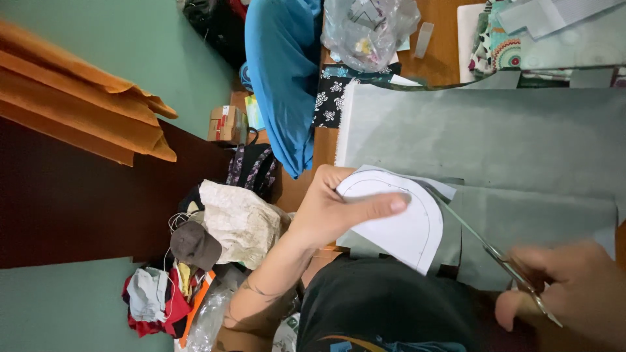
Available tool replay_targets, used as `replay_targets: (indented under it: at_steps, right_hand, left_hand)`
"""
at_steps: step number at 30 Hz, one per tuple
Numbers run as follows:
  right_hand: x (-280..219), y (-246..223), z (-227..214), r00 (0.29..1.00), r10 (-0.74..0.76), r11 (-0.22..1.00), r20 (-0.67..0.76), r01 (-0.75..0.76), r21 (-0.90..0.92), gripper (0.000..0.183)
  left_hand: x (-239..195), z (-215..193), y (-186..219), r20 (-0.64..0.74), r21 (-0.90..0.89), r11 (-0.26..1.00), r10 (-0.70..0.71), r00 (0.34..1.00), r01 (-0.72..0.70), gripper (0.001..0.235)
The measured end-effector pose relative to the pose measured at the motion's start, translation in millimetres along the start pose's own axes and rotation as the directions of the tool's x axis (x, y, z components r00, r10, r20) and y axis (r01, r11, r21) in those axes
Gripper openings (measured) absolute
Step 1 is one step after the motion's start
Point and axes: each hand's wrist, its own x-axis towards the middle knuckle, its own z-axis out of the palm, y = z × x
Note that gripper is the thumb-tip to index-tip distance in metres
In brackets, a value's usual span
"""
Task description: Cutting out pattern pieces from fabric using scissors
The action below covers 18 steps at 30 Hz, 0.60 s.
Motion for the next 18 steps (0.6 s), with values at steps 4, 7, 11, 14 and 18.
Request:
replay_targets:
  at_steps: [4, 7, 11, 14, 18]
  right_hand:
    - [0, -19, -7, 0.985, 0.136, 0.986, 0.110, -0.145, 0.078, 0.055]
    - [6, -33, -10, 0.962, 0.167, 0.957, 0.216, -0.211, 0.201, 0.057]
    - [5, -31, -6, 0.965, 0.037, 0.965, 0.261, -0.103, 0.241, 0.059]
    - [2, -29, -4, 0.983, 0.014, 0.903, 0.184, -0.092, 0.419, 0.068]
    - [1, -20, 2, 0.991, -0.074, 0.930, 0.108, 0.030, 0.366, 0.073]
  left_hand:
    - [5, 7, 0, -0.028, -0.009, 0.999, -0.044, 0.999, 0.043, 0.006]
    - [7, 18, 3, 0.013, -0.034, 0.995, -0.096, 0.995, 0.097, 0.028]
    - [10, 28, 8, 0.014, 0.015, 0.990, -0.139, 0.990, 0.138, 0.026]
    - [13, 29, 11, 0.045, 0.031, 0.990, -0.137, 0.989, 0.136, 0.039]
    - [12, 24, 4, 0.054, 0.011, 0.988, -0.152, 0.987, 0.152, 0.028]
